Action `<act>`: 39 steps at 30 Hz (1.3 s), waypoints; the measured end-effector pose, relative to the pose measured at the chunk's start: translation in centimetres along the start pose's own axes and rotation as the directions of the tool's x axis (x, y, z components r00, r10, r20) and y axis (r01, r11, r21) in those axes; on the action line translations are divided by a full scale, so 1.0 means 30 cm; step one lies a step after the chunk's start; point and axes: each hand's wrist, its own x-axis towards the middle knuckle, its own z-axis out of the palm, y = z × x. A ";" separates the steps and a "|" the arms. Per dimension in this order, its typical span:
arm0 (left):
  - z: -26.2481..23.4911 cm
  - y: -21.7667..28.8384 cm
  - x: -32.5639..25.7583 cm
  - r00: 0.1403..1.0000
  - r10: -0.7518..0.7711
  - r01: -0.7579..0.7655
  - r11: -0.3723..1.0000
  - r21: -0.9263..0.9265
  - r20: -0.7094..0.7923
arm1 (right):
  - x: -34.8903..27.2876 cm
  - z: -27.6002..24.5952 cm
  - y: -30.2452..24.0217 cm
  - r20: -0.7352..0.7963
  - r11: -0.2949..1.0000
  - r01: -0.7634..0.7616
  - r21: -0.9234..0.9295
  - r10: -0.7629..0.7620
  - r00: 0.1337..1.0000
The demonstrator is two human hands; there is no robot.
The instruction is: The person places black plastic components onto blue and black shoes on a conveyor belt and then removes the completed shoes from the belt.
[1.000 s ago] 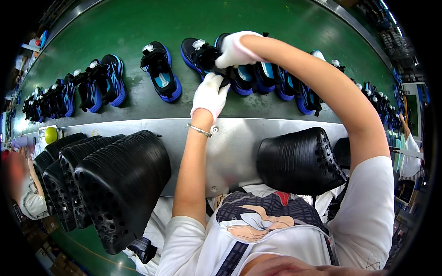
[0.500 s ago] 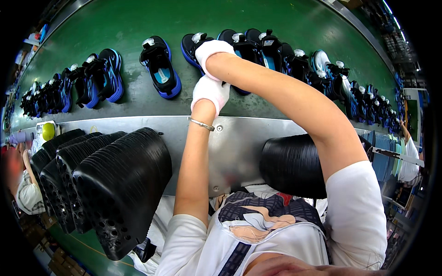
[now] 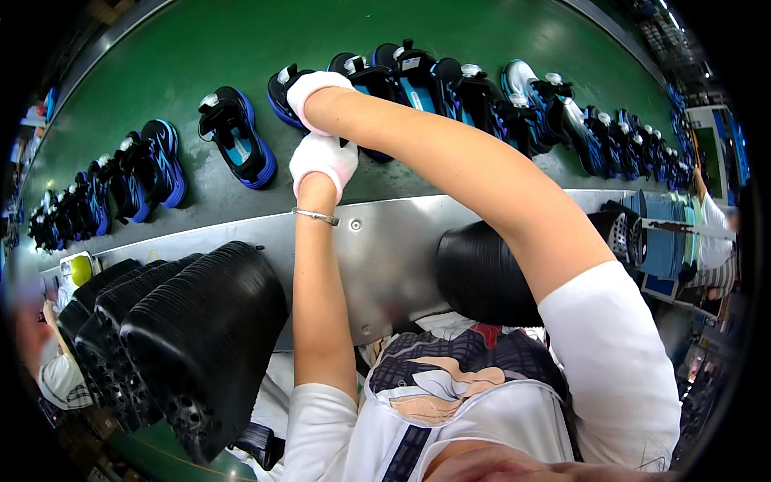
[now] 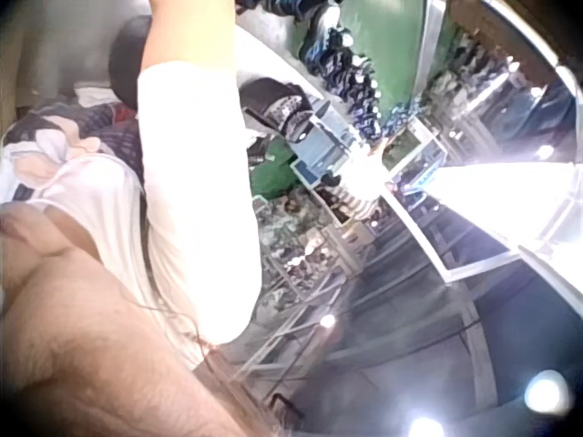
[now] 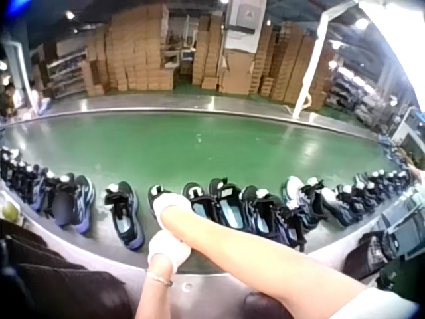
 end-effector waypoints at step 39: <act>0.199 0.166 0.029 0.881 0.333 -0.381 0.921 -0.084 -0.337 | -1.674 0.302 0.979 -0.157 0.629 -0.643 0.437 0.757 0.634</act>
